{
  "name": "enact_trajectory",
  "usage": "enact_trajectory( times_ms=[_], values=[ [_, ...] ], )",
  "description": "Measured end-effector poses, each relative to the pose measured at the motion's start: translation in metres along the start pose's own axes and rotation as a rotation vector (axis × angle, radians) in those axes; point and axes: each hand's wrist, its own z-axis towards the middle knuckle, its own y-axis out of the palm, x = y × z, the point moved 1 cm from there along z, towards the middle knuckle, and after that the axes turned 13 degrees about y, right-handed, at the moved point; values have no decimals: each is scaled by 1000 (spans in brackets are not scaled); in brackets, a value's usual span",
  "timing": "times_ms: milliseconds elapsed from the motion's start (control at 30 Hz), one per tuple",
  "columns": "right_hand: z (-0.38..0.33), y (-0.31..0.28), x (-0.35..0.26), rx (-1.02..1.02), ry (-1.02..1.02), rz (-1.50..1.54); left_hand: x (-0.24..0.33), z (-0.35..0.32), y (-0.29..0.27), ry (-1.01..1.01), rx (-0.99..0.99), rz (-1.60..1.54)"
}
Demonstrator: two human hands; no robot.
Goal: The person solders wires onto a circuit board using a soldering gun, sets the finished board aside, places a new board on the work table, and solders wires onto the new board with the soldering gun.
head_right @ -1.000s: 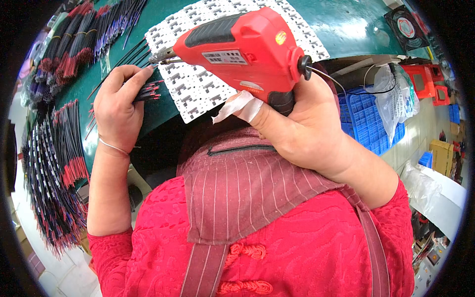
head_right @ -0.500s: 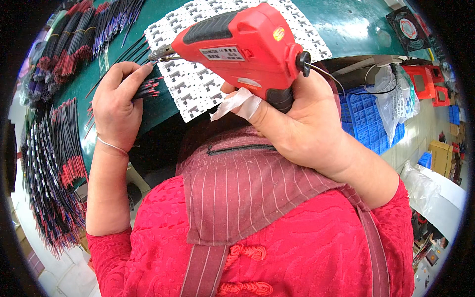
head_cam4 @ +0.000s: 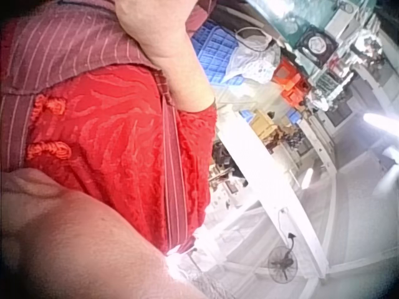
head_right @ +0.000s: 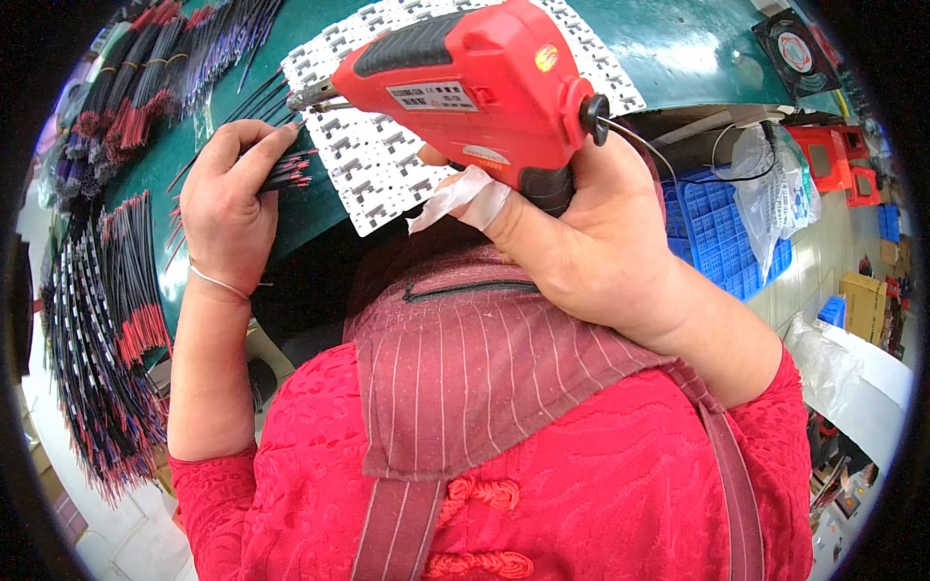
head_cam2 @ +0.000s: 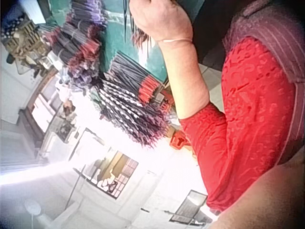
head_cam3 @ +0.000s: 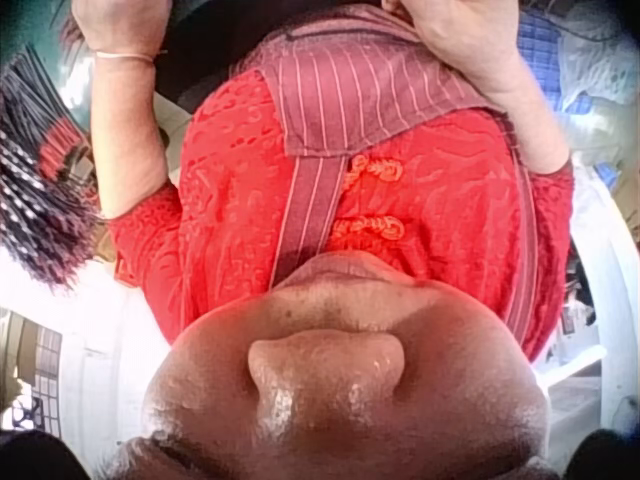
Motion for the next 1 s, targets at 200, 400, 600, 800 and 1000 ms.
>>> enact_trajectory(
  times_ms=[200, 400, 600, 800, 1000],
  values=[
    [-2, 2, 2, 1, -37, 4, 0, 1, -2, -49, -18, -32],
    [-5, 0, 1, 20, -11, -61, -6, 1, 0, -96, -5, -100],
    [-7, 0, -3, 12, 71, 9, -8, 0, 0, -83, 0, -109],
    [-3, 0, 9, 19, -69, -1, -7, 1, 1, -77, 3, -117],
    [-4, 2, 5, -23, 32, 31, -7, 0, 1, -69, 0, -118]
  ],
)
